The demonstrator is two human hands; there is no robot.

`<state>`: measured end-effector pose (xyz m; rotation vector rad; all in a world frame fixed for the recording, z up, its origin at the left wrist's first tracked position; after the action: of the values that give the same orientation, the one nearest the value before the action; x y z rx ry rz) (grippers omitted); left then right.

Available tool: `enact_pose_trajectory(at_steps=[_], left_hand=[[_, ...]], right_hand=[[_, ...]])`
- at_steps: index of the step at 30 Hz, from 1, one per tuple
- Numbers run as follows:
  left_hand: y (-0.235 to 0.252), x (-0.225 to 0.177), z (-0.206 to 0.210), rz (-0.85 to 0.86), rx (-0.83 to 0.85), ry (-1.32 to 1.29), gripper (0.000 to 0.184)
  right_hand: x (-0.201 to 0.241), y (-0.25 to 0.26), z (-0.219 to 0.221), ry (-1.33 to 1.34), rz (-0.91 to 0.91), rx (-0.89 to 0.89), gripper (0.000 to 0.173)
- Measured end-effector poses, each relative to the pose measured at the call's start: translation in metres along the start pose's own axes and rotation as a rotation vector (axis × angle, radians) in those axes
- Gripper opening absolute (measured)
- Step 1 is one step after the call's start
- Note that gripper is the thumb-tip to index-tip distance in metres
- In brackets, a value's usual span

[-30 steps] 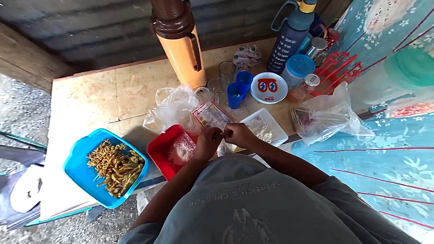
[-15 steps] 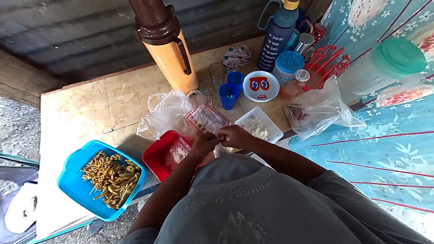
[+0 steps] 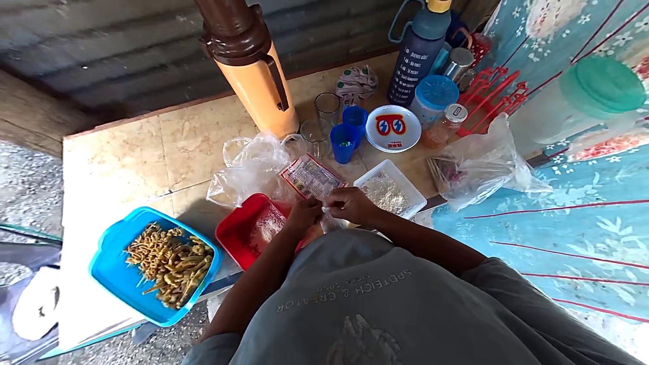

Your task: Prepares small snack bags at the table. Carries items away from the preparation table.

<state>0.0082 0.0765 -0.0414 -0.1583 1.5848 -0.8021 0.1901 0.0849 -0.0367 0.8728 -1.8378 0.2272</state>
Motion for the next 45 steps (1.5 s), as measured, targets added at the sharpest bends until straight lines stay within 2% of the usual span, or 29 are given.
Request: enact_pose_trajectory(at_steps=[2,4,6,8,10,13,15,18,20,23,26,28,32,34,35,38,40,42,45], left_hand=[[-0.003,0.002,0.002,0.042,-0.023,-0.074,0.013],[-0.009,-0.001,0.0,0.127,-0.121,-0.094,0.012],[-0.014,-0.004,-0.002,0.265,-0.163,0.072,0.007],[-0.015,-0.008,-0.004,0.356,-0.127,0.28,0.016],[-0.008,-0.007,-0.004,0.392,-0.113,0.393,0.017],[-0.002,-0.005,-0.006,0.347,-0.105,0.362,0.012],[-0.003,-0.008,-0.005,0.231,-0.086,0.31,0.012],[-0.003,-0.012,0.0,0.032,-0.065,0.154,0.016],[-0.002,-0.014,0.001,-0.017,-0.068,0.104,0.018],[-0.001,-0.014,0.0,0.022,-0.046,0.116,0.015],[0.002,-0.009,-0.001,0.1,-0.031,0.157,0.01],[0.004,-0.005,-0.003,0.128,-0.036,0.199,0.008],[0.005,-0.008,-0.006,0.14,-0.012,0.292,0.009],[0.003,-0.014,-0.002,0.123,-0.005,0.307,0.01],[0.002,-0.016,-0.001,0.107,-0.005,0.288,0.011],[-0.002,-0.016,0.002,0.04,0.005,0.205,0.014],[-0.001,-0.016,0.002,0.029,0.009,0.244,0.016],[0.001,-0.016,-0.004,0.065,0.024,0.279,0.014],[-0.001,-0.02,-0.012,0.111,0.097,0.241,0.011]], right_hand=[[0.003,0.002,-0.004,0.031,0.062,0.006,0.008],[0.0,0.004,-0.011,-0.013,0.141,-0.001,0.009],[-0.004,0.002,-0.014,-0.022,0.187,-0.006,0.009],[-0.004,0.002,-0.013,-0.006,0.21,-0.003,0.009],[-0.003,0.004,-0.008,-0.001,0.215,-0.008,0.007],[0.005,0.007,-0.004,-0.171,0.207,-0.002,0.009],[0.012,0.01,-0.002,-0.422,0.182,0.062,0.015],[0.018,0.016,0.0,-0.685,0.14,0.179,0.01],[0.014,0.018,0.001,-0.748,0.087,0.217,0.008],[0.005,0.015,0.0,-0.756,-0.03,0.142,0.007],[-0.002,0.01,-0.003,-0.635,-0.069,0.057,0.007],[-0.002,0.006,-0.004,-0.444,-0.011,0.01,0.007],[0.0,-0.001,0.0,0.105,0.38,-0.048,0.01],[-0.005,-0.007,0.004,0.182,0.441,-0.046,0.013],[-0.004,-0.006,0.003,0.075,0.401,0.0,0.015],[0.016,0.008,-0.005,-0.486,0.345,0.277,0.017],[0.027,0.011,-0.002,-0.676,0.339,0.36,0.017],[0.025,0.006,0.004,-0.666,0.244,0.235,0.015],[0.015,-0.004,0.011,-0.423,0.071,-0.064,0.011]])
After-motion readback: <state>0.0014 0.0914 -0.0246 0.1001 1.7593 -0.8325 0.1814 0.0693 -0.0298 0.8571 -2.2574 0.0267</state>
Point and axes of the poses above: each hand's wrist, its own y-axis towards the middle knuckle, its own z-axis out of the palm, x = y × z, the point moved 1 cm from there along y, towards the middle knuckle, and after that the axes turned 9 degrees about x, right-handed, at the moved point
